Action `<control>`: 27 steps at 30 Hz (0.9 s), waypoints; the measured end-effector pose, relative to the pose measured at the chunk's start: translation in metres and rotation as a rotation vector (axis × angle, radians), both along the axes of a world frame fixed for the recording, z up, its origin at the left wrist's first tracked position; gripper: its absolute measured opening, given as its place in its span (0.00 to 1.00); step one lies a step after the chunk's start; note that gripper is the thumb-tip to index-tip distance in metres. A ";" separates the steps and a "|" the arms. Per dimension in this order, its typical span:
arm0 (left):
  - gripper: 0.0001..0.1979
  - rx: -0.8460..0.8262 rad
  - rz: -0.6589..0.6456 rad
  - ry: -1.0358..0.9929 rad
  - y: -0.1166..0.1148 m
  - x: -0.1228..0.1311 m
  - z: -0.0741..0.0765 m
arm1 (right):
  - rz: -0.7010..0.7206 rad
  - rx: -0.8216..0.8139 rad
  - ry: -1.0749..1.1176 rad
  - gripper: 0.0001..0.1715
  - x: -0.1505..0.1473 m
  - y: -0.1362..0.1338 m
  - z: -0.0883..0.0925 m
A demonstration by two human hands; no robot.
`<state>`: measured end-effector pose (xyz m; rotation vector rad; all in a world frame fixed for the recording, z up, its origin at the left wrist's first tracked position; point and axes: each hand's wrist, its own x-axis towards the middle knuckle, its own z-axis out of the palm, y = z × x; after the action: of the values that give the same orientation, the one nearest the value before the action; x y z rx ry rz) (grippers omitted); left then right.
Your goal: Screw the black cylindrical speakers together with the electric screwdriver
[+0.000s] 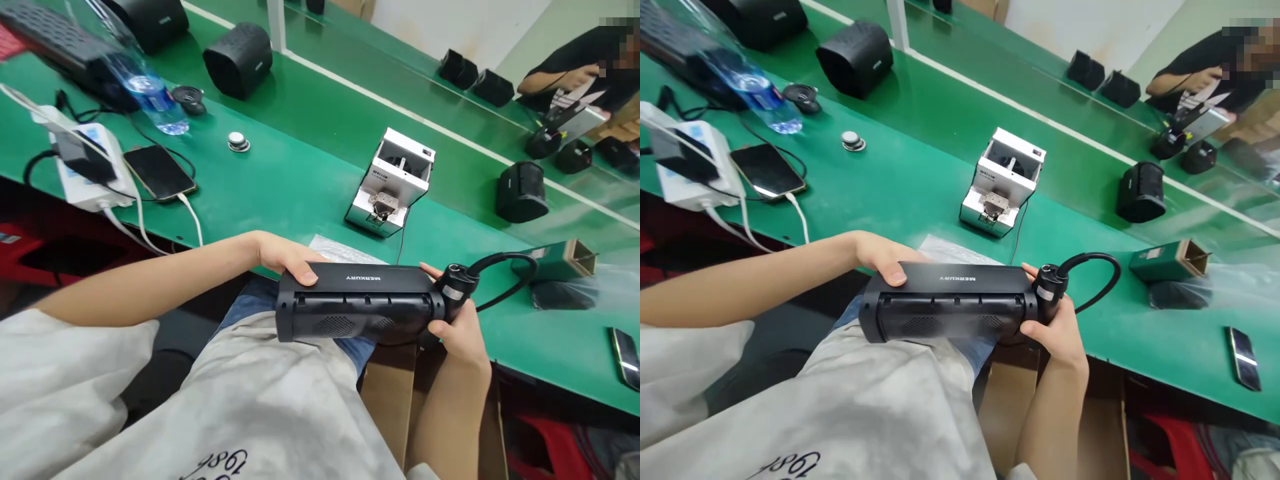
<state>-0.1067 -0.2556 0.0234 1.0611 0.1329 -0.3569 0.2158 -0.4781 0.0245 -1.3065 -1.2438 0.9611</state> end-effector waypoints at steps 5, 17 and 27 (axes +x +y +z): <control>0.39 -0.045 0.108 0.116 0.018 0.006 -0.020 | -0.036 -0.060 0.055 0.53 0.009 -0.002 -0.012; 0.60 0.392 0.788 0.116 -0.048 -0.035 -0.012 | -0.225 -0.267 0.010 0.49 0.015 0.004 -0.035; 0.44 0.504 0.804 0.177 -0.043 -0.023 -0.011 | -0.486 -0.222 0.042 0.39 0.011 -0.003 0.000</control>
<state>-0.1295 -0.2991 0.0126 1.3689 0.8131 0.3346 0.2268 -0.4806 0.0243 -1.6553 -0.7450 0.7809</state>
